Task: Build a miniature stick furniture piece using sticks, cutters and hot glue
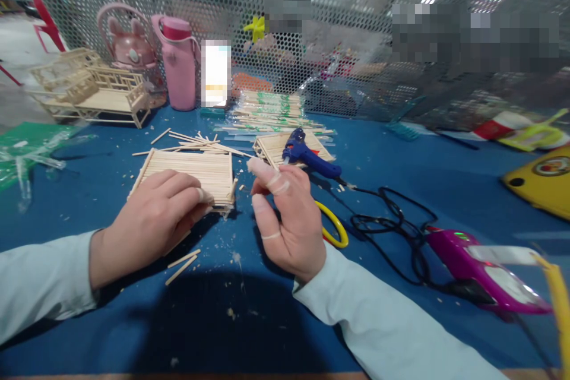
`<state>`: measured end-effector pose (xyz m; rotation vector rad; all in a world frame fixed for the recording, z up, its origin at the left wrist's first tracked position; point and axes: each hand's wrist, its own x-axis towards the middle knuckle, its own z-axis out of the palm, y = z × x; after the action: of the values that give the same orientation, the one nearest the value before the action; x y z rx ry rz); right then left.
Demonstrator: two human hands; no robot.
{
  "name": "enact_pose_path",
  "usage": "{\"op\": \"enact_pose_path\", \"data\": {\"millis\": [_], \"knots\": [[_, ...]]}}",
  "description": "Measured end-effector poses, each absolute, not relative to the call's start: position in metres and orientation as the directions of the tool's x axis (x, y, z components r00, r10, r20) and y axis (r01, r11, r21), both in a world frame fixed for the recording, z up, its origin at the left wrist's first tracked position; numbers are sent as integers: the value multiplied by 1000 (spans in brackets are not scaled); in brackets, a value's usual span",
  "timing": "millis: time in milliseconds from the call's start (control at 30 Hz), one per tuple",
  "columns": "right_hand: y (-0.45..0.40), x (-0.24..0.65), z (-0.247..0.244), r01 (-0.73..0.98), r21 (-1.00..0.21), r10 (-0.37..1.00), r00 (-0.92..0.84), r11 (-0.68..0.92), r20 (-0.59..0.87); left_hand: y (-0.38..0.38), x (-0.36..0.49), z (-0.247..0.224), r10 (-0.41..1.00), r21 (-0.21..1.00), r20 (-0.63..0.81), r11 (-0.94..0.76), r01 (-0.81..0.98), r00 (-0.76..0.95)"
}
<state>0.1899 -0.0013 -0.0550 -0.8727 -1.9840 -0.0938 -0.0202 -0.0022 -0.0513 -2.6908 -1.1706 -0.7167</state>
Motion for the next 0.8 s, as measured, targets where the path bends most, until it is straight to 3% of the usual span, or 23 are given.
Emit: {"op": "enact_pose_path", "data": {"millis": [267, 800], "knots": [[0, 189, -49, 615, -165, 486, -401, 771, 777, -1, -20, -52, 643, 53, 487, -698, 714, 592], [5, 195, -50, 629, -74, 488, -518, 774, 702, -10, -19, -61, 619, 71, 527, -715, 696, 582]]}}
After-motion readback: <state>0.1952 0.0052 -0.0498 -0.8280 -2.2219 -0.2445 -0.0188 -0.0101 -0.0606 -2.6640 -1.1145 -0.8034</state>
